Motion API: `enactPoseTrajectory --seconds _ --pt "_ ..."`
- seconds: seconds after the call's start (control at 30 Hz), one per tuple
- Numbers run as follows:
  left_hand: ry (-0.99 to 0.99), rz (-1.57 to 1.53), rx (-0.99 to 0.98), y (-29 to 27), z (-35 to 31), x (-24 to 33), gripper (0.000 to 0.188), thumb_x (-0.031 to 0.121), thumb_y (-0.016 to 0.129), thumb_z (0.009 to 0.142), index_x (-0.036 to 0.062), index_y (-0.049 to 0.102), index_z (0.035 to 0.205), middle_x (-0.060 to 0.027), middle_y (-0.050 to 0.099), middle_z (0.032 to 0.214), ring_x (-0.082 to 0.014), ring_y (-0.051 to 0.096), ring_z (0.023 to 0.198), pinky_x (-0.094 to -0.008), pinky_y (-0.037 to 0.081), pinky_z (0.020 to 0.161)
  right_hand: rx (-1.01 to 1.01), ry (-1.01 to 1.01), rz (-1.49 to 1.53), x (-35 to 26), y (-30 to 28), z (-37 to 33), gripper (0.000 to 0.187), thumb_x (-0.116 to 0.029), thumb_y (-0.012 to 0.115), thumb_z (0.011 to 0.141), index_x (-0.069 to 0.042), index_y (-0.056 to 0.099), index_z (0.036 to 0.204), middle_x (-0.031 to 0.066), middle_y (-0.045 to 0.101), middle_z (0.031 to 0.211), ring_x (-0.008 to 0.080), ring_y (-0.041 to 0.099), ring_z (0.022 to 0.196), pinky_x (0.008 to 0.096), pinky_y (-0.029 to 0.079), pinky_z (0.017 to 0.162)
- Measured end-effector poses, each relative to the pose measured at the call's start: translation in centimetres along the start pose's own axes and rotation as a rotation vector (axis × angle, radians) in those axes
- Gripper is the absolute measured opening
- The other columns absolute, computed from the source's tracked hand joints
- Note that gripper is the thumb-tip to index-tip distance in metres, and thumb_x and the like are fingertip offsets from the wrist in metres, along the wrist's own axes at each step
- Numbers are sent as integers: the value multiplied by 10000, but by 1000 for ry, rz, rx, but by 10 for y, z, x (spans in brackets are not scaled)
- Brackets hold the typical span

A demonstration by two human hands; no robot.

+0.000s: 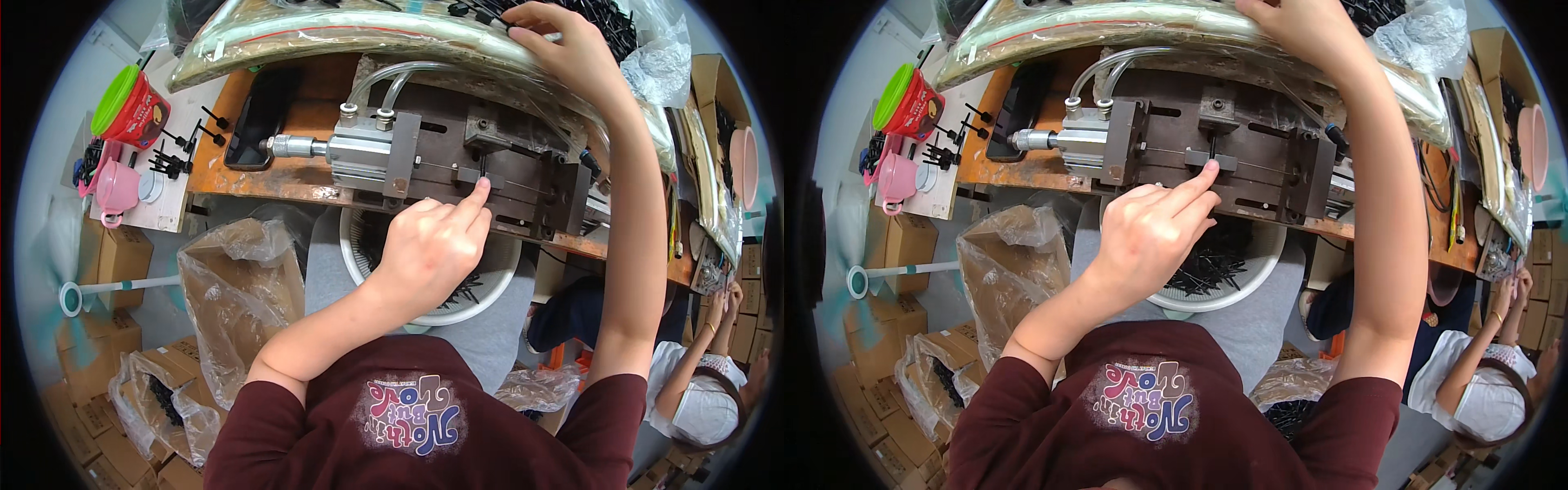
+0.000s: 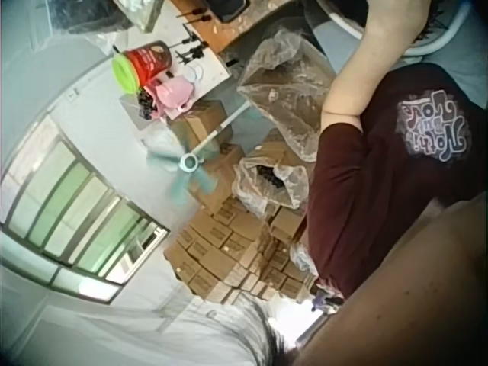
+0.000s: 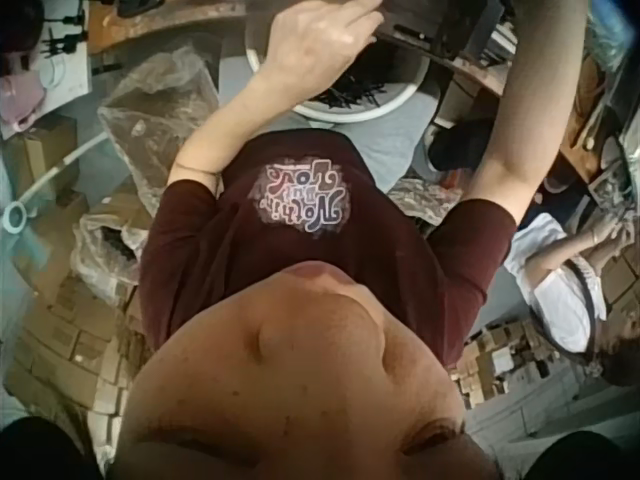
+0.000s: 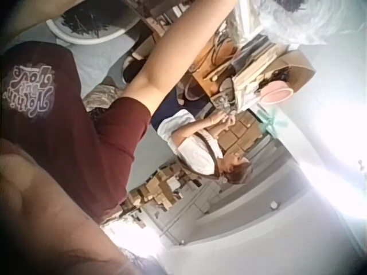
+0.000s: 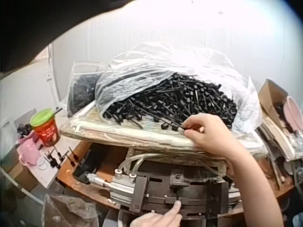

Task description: The recorder is assembling small black components using a pneumatic assembly machine in a workshop environment.

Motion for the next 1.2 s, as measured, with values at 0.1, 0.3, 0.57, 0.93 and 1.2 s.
enactPoseTrajectory --seconds 0.1,0.3,0.57,0.93,1.2 --pt "-5 -5 -18 -3 2 -1 252 83 793 678 27 689 901 -134 694 1216 -202 649 633 -297 516 608 -28 38 34 -3 -10 -11 222 -143 720 848 -27 724 1038 113 730 928 190 685 810 301 542 744" --pt "-5 0 -30 -3 3 0 261 87 796 674 30 693 906 -128 698 1210 -195 635 591 -293 512 588 102 -97 -120 -2 -26 -43 222 -135 719 887 -90 720 1104 11 725 995 100 661 824 288 540 751" --pt "-61 -143 -15 -19 10 -3 354 150 821 730 41 700 1044 -132 693 1212 -201 684 678 -294 555 653 476 84 283 -29 -21 -99 197 -40 740 875 1 722 1066 55 732 959 85 662 829 233 538 730" --pt "-83 -441 299 -45 24 -15 335 -53 781 733 28 751 1057 -122 725 1008 -220 711 854 -307 589 728 101 162 682 -80 18 -178 350 68 663 891 47 660 1241 175 649 1258 218 632 1159 298 515 950" --pt "-46 -188 -19 -16 -7 -4 271 110 803 718 26 707 957 -142 659 1284 -207 706 733 -291 563 674 268 268 674 -60 14 -193 292 81 729 824 43 679 1109 182 604 1296 209 672 1079 296 594 831"
Point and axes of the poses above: each hand's wrist, its own z-axis towards the middle knuckle, its own y-axis out of the palm, x = y × z, the point moved 4 cm from there along z, towards the middle knuckle
